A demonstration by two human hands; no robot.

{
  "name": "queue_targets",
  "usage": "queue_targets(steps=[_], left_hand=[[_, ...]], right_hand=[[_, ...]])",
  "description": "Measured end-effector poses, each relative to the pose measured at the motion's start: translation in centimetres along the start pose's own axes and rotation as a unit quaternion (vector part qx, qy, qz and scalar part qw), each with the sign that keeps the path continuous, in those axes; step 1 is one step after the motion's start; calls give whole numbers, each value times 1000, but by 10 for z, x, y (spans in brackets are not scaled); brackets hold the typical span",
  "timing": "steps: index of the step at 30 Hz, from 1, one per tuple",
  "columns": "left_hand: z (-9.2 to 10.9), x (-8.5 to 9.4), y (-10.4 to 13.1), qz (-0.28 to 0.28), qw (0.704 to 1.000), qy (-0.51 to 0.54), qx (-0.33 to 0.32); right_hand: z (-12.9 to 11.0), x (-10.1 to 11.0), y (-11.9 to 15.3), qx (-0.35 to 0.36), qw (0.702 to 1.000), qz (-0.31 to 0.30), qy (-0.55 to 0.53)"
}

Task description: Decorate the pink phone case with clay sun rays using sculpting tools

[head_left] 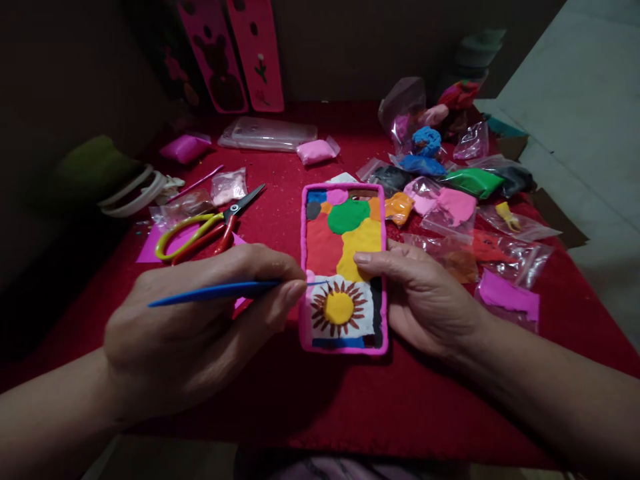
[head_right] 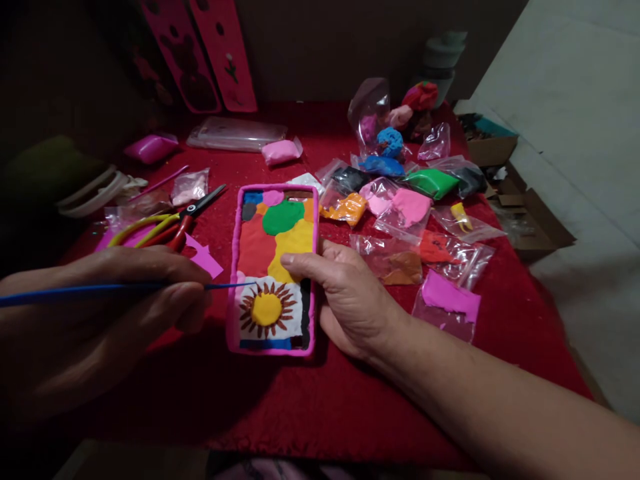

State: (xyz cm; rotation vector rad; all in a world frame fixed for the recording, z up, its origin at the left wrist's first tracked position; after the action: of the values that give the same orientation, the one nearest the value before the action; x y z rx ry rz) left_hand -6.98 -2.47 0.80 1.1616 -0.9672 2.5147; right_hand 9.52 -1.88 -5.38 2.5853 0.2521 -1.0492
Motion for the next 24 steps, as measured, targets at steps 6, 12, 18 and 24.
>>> queue_targets(steps=[6, 12, 18, 24], left_hand=[[0, 3, 1, -3, 1000, -6, 10], [3, 9, -2, 56, 990, 82, 97], [-9, 13, -6, 122, 988, 79, 47], [-32, -4, 3, 3, 992, -113, -57]], right_hand=[[0, 1, 0, 1, 1000, -1, -8], [-1, 1, 2, -10, 1000, 7, 13], [-4, 5, 1, 31, 997, 71, 8], [-25, 7, -1, 38, 991, 128, -24]])
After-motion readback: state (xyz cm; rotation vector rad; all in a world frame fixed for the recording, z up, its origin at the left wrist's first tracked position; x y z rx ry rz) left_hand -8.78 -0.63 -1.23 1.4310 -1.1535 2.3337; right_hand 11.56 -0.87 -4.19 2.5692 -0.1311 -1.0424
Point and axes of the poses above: each hand's wrist, its own y-axis away from the middle knuckle, its own x-axis out of the back of the hand, z = x × y, the point moved 3 cm from there along -y, towards the middle knuckle, and after that the axes turned 5 degrees about x, right-handed, at the moved point
